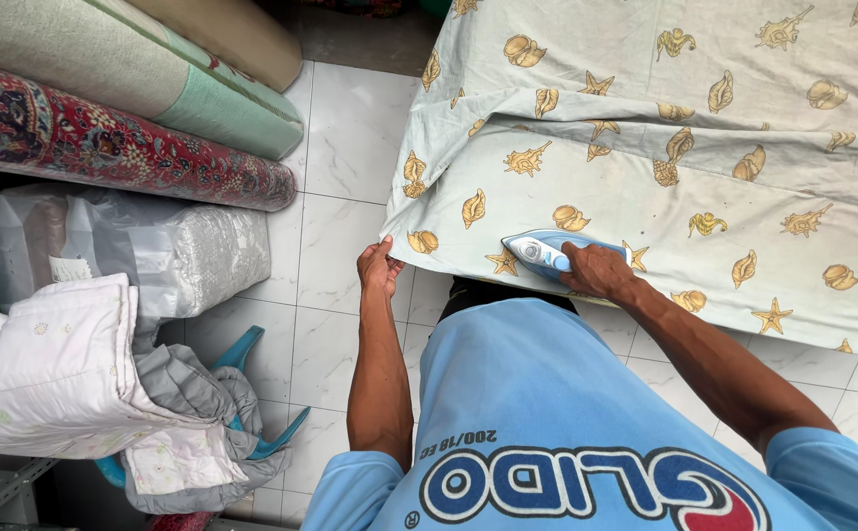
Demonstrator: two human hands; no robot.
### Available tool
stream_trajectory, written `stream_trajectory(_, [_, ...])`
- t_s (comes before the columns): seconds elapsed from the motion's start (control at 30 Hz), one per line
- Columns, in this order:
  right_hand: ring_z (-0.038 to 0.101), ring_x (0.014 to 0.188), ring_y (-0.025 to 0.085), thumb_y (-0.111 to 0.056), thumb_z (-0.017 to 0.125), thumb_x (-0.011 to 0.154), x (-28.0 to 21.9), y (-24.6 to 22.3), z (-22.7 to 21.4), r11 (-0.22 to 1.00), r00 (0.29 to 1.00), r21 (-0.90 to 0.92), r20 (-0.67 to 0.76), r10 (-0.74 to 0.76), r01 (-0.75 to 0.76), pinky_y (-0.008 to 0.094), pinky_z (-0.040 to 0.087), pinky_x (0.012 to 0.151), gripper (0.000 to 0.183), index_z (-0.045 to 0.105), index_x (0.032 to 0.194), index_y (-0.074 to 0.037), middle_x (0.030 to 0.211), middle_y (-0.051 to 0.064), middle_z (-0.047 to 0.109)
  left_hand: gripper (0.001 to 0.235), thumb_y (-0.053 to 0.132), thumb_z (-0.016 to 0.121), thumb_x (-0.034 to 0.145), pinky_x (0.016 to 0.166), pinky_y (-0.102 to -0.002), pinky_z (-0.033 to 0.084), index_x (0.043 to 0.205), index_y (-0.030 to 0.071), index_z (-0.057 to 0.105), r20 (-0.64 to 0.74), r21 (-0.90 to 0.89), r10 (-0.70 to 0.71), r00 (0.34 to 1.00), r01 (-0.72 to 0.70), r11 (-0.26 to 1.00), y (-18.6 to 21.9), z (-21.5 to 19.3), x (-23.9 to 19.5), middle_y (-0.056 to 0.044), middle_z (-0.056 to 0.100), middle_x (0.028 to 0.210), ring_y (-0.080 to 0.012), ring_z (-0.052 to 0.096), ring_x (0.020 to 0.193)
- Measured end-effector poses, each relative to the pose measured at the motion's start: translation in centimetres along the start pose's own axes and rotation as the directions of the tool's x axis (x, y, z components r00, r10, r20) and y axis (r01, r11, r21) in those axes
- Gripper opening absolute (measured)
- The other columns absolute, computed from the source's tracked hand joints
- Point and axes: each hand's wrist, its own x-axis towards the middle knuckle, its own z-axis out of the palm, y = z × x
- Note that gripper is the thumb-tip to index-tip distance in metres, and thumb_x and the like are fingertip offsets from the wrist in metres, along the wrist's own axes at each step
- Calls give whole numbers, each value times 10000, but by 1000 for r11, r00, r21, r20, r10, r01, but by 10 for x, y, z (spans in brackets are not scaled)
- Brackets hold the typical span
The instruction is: The person irons a large bed sheet with a sea-themed pattern on a padded ironing surface. They use a steam iron in their right hand and hold the sheet with their left hand to smooth out wrinkles as they move the iron across the fabric.
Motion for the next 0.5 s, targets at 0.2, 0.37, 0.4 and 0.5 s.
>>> stream_trajectory(0.2, [712, 737, 368, -325, 626, 929, 31, -51, 6, 998, 998, 43, 46, -47, 45, 506, 577, 648, 342, 559, 1112, -44, 795, 195, 707, 204, 165, 692, 954, 712, -345, 569, 1059, 61, 551, 156, 84, 64, 986, -77, 993, 9, -2, -25, -92, 682, 963, -183, 653, 810])
stream_trajectory(0.37, [711, 734, 392, -338, 672, 920, 59, -112, 16, 977, 963, 18, -173, -205, 212, 509, 570, 619, 384, 547, 1089, -16, 787, 214, 702, 213, 127, 715, 938, 725, -338, 559, 1077, 48, 575, 218, 134, 101, 971, -132, 982, 8, -5, -28, -90, 690, 977, -176, 650, 830])
stream_trajectory(0.4, [719, 729, 381, -342, 666, 938, 60, -117, 17, 978, 962, 7, -184, -203, 208, 499, 579, 609, 391, 540, 1105, -12, 793, 210, 701, 210, 131, 713, 942, 730, -337, 561, 1075, 48, 573, 200, 127, 101, 975, -128, 984, 7, -7, -28, -89, 690, 976, -176, 651, 828])
stream_trajectory(0.5, [720, 734, 388, -324, 678, 945, 61, -105, 14, 982, 962, 69, -220, -159, 178, 502, 582, 629, 379, 544, 1123, -18, 816, 212, 709, 204, 139, 708, 949, 738, -335, 563, 1064, 48, 566, 161, 107, 100, 982, -118, 987, 5, -8, -22, -88, 689, 974, -178, 653, 823])
